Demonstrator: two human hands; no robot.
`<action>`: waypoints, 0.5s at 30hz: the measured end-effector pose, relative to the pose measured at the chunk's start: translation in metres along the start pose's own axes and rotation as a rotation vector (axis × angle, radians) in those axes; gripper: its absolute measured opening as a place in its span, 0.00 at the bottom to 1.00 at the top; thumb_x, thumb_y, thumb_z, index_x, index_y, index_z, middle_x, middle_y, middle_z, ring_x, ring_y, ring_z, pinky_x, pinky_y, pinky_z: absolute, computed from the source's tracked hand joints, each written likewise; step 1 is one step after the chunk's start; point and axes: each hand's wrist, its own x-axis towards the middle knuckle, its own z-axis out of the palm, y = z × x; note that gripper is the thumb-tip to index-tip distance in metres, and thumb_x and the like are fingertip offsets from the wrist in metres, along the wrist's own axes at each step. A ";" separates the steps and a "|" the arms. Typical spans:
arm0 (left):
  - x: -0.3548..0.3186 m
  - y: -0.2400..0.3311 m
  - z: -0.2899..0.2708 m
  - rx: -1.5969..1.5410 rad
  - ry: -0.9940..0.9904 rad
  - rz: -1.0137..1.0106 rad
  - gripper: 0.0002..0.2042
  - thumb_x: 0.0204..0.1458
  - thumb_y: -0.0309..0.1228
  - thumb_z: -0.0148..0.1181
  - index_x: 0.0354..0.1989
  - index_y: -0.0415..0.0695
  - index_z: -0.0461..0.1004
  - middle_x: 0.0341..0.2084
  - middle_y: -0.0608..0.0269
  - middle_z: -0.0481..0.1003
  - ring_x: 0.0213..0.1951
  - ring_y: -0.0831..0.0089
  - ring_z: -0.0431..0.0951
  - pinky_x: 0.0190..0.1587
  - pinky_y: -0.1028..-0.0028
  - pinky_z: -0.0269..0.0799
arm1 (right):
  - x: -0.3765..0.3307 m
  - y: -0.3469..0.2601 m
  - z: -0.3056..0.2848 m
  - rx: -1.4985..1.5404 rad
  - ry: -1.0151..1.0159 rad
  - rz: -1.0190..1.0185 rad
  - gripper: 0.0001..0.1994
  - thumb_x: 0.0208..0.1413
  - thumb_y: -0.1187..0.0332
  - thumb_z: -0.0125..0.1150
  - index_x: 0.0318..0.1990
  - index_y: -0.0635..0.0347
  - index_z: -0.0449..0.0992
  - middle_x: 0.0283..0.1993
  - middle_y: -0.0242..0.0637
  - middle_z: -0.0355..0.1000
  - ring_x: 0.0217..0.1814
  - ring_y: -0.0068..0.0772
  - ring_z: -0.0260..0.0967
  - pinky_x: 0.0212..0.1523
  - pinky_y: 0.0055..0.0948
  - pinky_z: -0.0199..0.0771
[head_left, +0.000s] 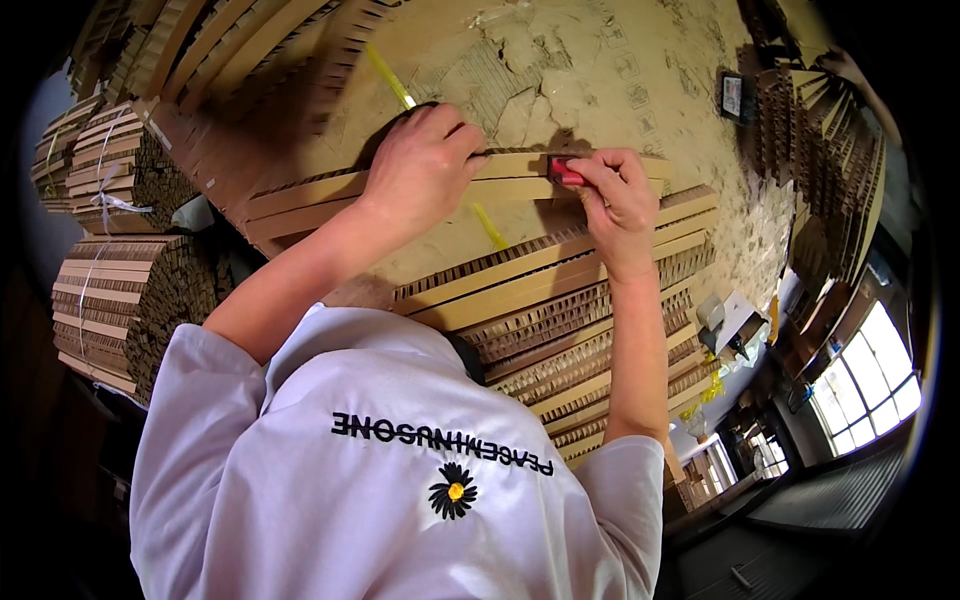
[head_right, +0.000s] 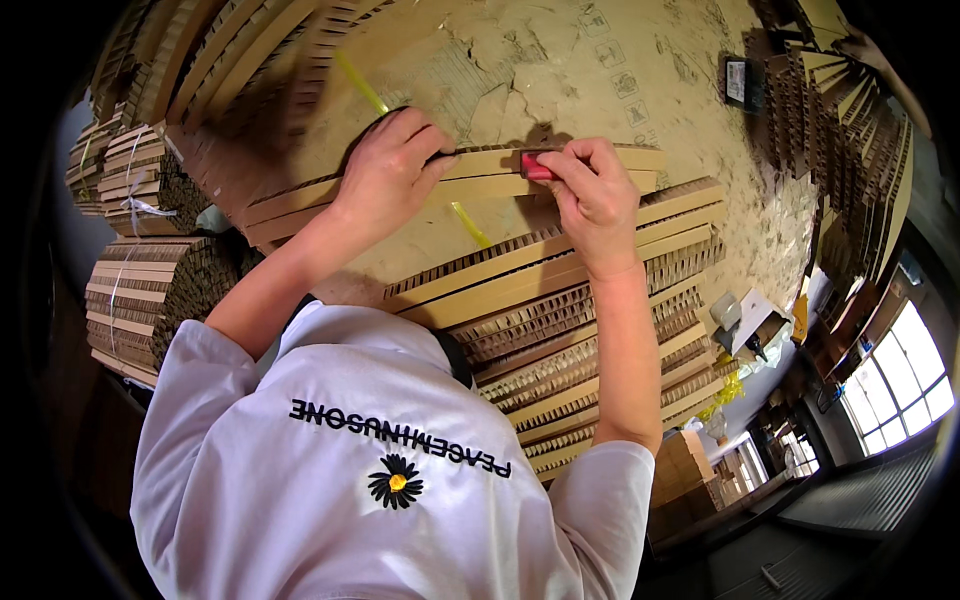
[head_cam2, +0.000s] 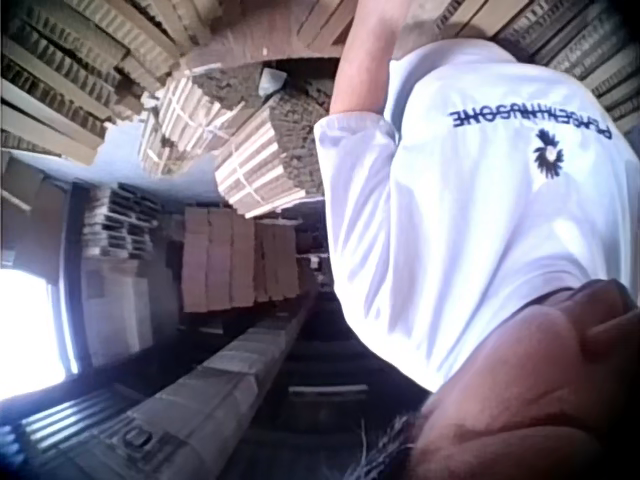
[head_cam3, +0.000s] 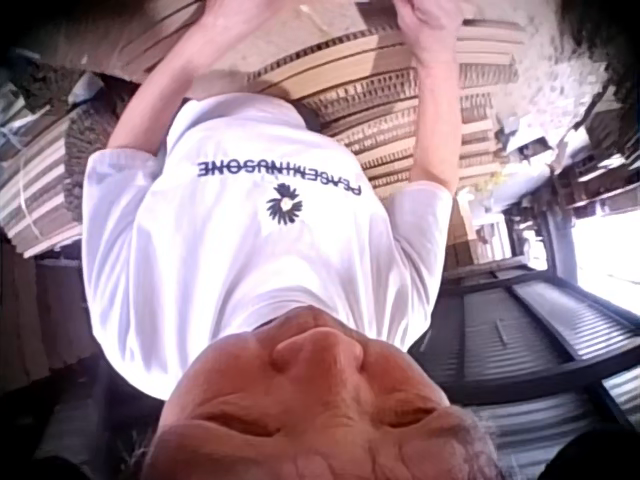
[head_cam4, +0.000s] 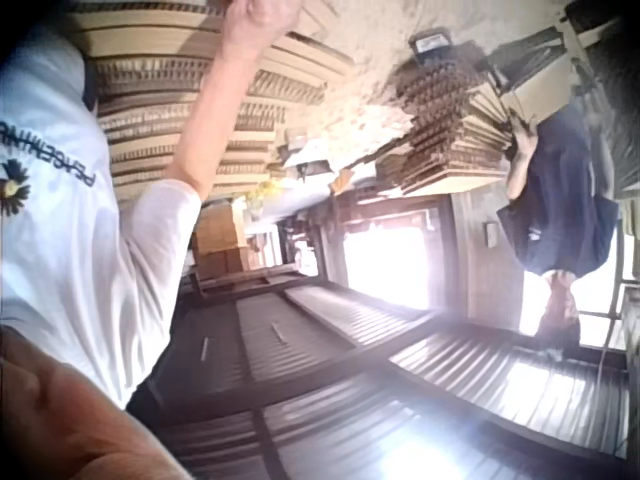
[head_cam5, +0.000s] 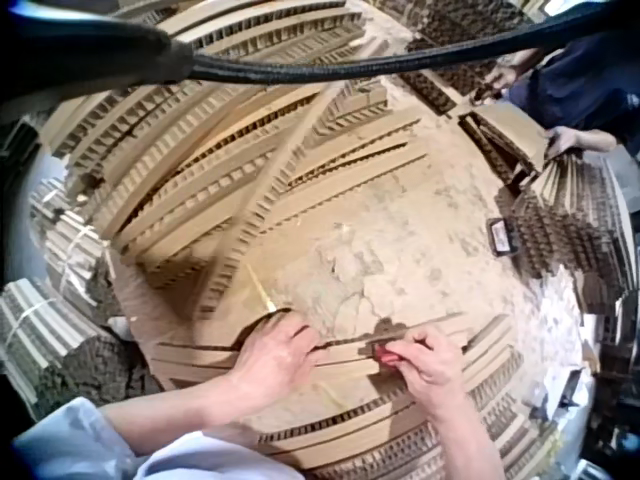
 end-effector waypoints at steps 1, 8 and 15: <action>0.001 0.000 0.001 0.003 0.009 0.000 0.06 0.52 0.25 0.67 0.36 0.41 0.77 0.35 0.56 0.72 0.41 0.51 0.75 0.44 0.57 0.74 | 0.002 -0.001 -0.001 -0.020 -0.013 0.001 0.15 0.47 0.87 0.70 0.42 0.61 0.84 0.38 0.37 0.73 0.36 0.33 0.74 0.36 0.25 0.73; 0.002 0.005 0.006 0.013 -0.034 -0.102 0.07 0.50 0.29 0.69 0.33 0.44 0.76 0.35 0.55 0.72 0.41 0.51 0.76 0.44 0.56 0.75 | 0.009 -0.006 -0.002 -0.106 0.006 -0.048 0.15 0.41 0.84 0.69 0.38 0.57 0.84 0.36 0.37 0.76 0.35 0.38 0.77 0.34 0.31 0.77; 0.004 0.008 0.001 0.031 -0.079 -0.125 0.07 0.51 0.29 0.69 0.33 0.44 0.76 0.35 0.56 0.72 0.43 0.52 0.75 0.45 0.55 0.73 | 0.013 -0.008 -0.004 -0.113 -0.039 -0.042 0.17 0.38 0.85 0.69 0.38 0.58 0.83 0.38 0.37 0.77 0.37 0.41 0.78 0.36 0.34 0.79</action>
